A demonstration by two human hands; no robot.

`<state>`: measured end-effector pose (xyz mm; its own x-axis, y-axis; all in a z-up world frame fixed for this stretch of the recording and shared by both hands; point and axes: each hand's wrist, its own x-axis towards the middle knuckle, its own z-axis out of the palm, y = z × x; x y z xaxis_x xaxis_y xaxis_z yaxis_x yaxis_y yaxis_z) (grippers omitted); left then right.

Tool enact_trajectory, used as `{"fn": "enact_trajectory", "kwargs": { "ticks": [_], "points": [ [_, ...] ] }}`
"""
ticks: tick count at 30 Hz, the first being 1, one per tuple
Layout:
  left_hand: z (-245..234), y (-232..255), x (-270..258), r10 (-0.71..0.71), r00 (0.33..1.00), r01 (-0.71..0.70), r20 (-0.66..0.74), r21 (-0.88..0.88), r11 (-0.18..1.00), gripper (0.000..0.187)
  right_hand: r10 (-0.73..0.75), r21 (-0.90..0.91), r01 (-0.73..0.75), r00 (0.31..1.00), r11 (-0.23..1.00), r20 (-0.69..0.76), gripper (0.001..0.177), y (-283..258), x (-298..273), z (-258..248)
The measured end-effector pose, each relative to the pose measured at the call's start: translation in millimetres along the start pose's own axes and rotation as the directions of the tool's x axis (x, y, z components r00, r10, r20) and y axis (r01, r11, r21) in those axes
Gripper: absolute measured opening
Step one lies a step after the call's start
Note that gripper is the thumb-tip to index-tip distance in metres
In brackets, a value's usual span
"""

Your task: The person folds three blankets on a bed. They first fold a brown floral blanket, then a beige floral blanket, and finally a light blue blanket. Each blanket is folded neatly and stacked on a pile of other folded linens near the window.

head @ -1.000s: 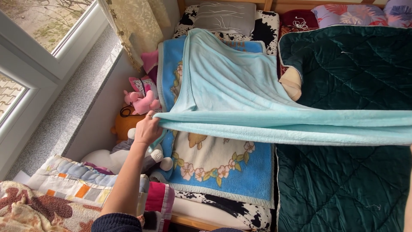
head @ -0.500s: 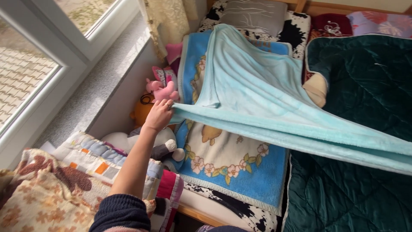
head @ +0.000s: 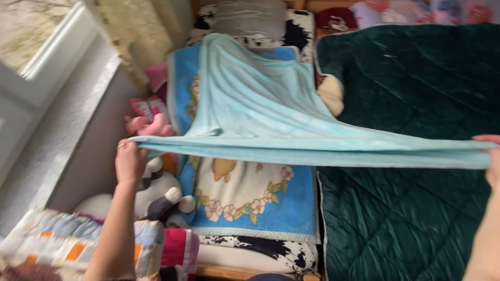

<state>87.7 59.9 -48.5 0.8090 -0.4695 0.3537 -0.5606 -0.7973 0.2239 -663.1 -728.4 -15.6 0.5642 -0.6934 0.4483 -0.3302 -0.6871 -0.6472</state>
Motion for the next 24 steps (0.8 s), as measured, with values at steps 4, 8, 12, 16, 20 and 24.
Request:
{"fn": "enact_trajectory", "kwargs": {
  "ticks": [4, 8, 12, 16, 20, 24],
  "points": [
    [-10, 3, -2, -0.048, 0.997, 0.028, -0.053, -0.318, 0.948, 0.024, 0.439, 0.117, -0.426, 0.889, 0.897, -0.130, 0.040, -58, -10, 6],
    [-25, 5, -3, 0.014, 1.000, -0.018, -0.019, -0.266, 0.964, 0.022, 0.502, -0.150, -0.515, 0.857, 0.844, -0.116, 0.033, -121, -24, 3],
    [-53, 8, 1, 0.207, 0.955, -0.184, 0.213, -0.124, 0.975, 0.027, 0.406, -0.481, -0.411, 0.906, 0.774, -0.120, 0.048, -52, -45, -7],
    [-58, 0, 0, 0.353, 0.795, -0.386, 0.493, -0.037, 0.922, 0.036, 0.749, -0.337, -0.734, 0.653, 0.589, -0.114, 0.055, -26, -63, 5],
    [-76, 2, -11, 0.147, 0.681, -0.370, 0.717, 0.164, 0.914, 0.026, 0.930, -0.003, -0.943, 0.328, 0.333, 0.166, 0.037, 53, -106, 30],
    [-56, -43, -11, 0.212, 0.763, -0.445, 0.610, 0.257, 0.858, 0.037, 0.934, -0.058, -0.991, 0.095, 0.122, 0.346, 0.044, 12, -117, 45]
  ]
}}
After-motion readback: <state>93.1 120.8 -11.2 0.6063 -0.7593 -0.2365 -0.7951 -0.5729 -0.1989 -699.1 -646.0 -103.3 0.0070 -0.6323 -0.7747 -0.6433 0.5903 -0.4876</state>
